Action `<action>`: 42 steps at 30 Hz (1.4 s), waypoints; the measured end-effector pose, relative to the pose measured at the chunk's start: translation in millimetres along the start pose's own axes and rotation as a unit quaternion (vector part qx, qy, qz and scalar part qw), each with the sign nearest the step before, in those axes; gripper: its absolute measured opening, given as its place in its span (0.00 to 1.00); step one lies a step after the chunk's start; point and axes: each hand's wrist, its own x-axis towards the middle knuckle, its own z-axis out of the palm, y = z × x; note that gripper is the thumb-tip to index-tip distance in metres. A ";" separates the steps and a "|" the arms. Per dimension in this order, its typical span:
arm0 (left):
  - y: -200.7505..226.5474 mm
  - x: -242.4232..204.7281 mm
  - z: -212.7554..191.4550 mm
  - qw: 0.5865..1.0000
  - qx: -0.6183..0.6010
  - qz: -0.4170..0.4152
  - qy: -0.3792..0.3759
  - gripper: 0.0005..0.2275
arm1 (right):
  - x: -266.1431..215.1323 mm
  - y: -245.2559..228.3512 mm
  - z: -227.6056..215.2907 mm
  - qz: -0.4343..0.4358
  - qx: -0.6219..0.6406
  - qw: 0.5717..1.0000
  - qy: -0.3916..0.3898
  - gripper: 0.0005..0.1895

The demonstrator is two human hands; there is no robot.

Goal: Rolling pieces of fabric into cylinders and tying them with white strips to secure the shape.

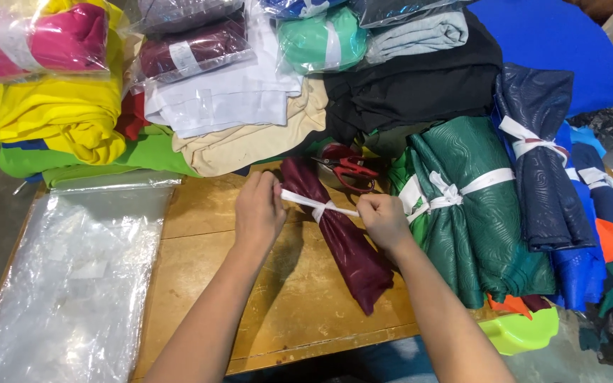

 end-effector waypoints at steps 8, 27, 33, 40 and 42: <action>0.4 -6.6 -0.6 0.983 0.029 -0.082 -0.165 0.07 | 1.6 9.3 -2.3 0.074 -0.025 0.996 0.048 0.16; 20.1 -22.1 25.5 0.983 -0.034 0.069 -0.169 0.06 | -12.4 -38.6 -11.7 -0.130 0.030 0.991 -0.024 0.06; 23.5 -25.3 30.2 0.970 -0.072 -0.030 -0.231 0.06 | -9.4 -17.6 -5.8 -0.205 0.005 0.978 0.027 0.06; 52.4 -12.0 6.5 0.942 -0.009 -0.103 -0.320 0.07 | -10.1 -17.9 -1.7 -0.174 0.080 0.981 -0.011 0.07; 57.5 -10.8 4.6 0.933 0.015 -0.138 -0.333 0.11 | -8.9 -22.9 -3.4 -0.152 0.078 0.985 -0.008 0.06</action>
